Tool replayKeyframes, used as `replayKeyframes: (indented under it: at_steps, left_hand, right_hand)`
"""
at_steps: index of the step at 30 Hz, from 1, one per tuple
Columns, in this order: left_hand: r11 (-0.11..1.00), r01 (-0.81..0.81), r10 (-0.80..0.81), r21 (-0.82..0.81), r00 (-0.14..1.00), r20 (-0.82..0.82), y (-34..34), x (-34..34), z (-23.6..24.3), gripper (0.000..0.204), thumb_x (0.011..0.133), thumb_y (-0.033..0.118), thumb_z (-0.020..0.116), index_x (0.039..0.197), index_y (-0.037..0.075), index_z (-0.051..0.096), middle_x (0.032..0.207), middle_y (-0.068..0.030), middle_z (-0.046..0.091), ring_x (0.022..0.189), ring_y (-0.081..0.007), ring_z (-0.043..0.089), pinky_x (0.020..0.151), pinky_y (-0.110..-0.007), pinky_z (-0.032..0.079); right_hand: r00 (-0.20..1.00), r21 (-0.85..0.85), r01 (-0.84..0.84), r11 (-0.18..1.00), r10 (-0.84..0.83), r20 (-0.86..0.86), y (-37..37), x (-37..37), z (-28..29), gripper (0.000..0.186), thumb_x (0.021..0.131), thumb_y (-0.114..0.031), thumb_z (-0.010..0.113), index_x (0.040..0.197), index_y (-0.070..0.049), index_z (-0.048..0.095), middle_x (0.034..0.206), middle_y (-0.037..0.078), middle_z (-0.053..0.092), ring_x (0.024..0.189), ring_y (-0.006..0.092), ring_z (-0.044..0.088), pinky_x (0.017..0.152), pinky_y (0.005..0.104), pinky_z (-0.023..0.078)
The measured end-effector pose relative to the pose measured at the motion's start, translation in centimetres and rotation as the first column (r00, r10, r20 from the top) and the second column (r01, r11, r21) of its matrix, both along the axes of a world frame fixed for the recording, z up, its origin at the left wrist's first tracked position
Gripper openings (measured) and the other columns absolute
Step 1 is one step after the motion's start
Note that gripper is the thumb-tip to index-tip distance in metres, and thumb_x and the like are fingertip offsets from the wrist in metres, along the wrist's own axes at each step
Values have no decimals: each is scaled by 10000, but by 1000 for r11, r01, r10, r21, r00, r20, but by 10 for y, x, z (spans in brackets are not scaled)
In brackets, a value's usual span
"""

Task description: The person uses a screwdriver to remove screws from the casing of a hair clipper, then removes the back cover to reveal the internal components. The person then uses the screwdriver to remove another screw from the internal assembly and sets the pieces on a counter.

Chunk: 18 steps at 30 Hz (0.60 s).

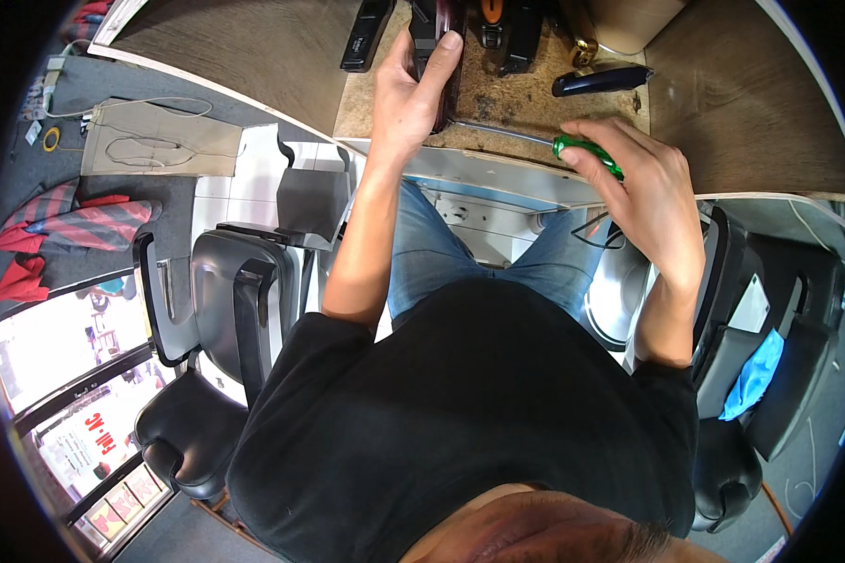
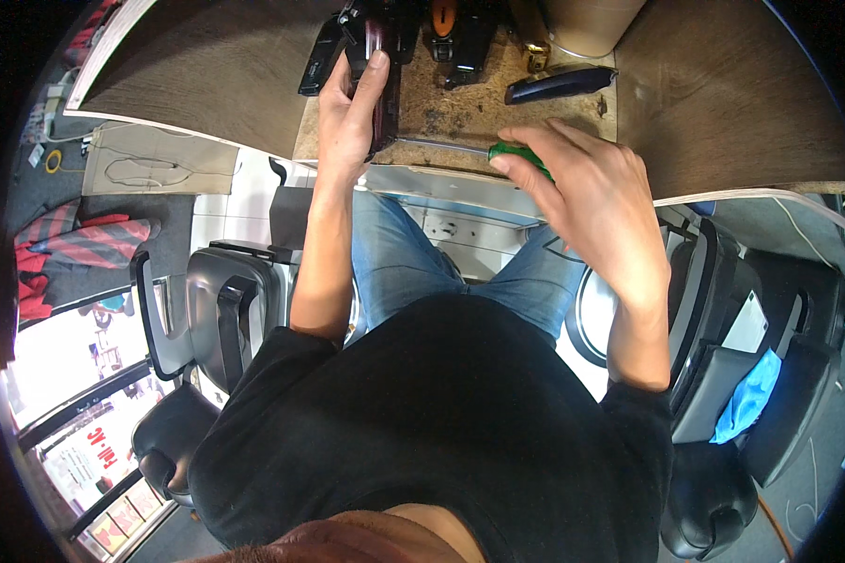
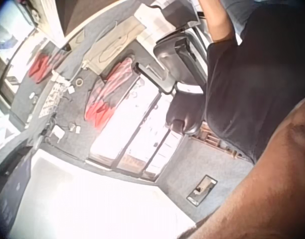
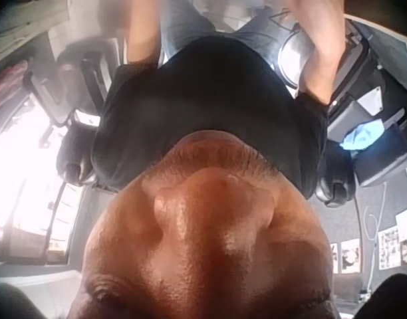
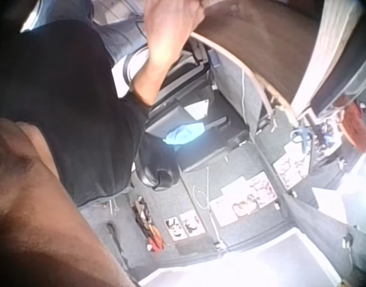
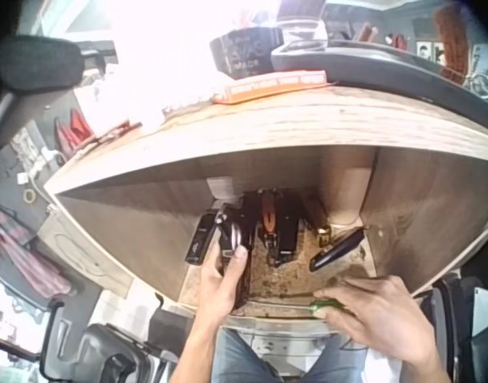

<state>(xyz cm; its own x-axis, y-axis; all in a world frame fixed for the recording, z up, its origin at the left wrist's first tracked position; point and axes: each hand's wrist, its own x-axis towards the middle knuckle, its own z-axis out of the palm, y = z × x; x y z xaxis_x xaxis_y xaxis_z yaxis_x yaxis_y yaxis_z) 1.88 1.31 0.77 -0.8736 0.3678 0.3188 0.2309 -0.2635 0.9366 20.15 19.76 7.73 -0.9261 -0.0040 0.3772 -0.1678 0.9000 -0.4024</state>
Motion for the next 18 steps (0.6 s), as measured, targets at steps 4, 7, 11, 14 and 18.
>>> replayKeyframes:
  at_steps: [4,7,11,14,18]
  left_hand:
    - [999,15,-15,-32,1000,-10,-3,-3,-2,387,1031,327,702,1226,-3,659,1001,-1,686,913,-65,567,840,-244,456]
    - [1000,4,-4,-9,1000,-23,-1,-1,0,374,1034,321,697,1220,-2,664,1000,-2,689,916,-68,568,843,-249,458]
    - [1000,-2,1,-17,999,-45,-1,-2,-1,374,1036,322,694,1215,-5,664,991,-2,689,909,-72,567,841,-255,458]
    - [999,8,-9,-35,999,-35,-3,-5,-5,378,1036,325,694,1217,-5,663,985,2,682,905,-70,563,837,-252,456]
    - [999,25,-26,-40,1000,-13,-2,-2,-2,387,1037,332,692,1226,-4,657,986,11,670,903,-64,556,834,-242,450]
  right_hand:
    - [999,-31,38,999,-37,15,-9,2,7,249,878,-213,794,1034,-57,677,936,74,630,774,328,701,649,410,553]
    - [999,-32,32,999,-31,29,-7,4,8,232,859,-197,805,974,-59,659,970,70,612,788,320,701,639,413,546]
    - [1000,18,2,1000,-2,10,-4,7,6,248,869,-212,801,1010,-53,674,971,66,621,783,319,698,632,413,539]
    - [999,131,13,991,-7,-48,-1,6,1,266,875,-229,801,1045,-58,690,976,59,628,776,318,697,628,417,531]
    - [1000,-32,5,999,-5,12,-6,6,4,312,874,-215,804,1110,-57,676,1029,83,626,826,330,698,659,426,546]
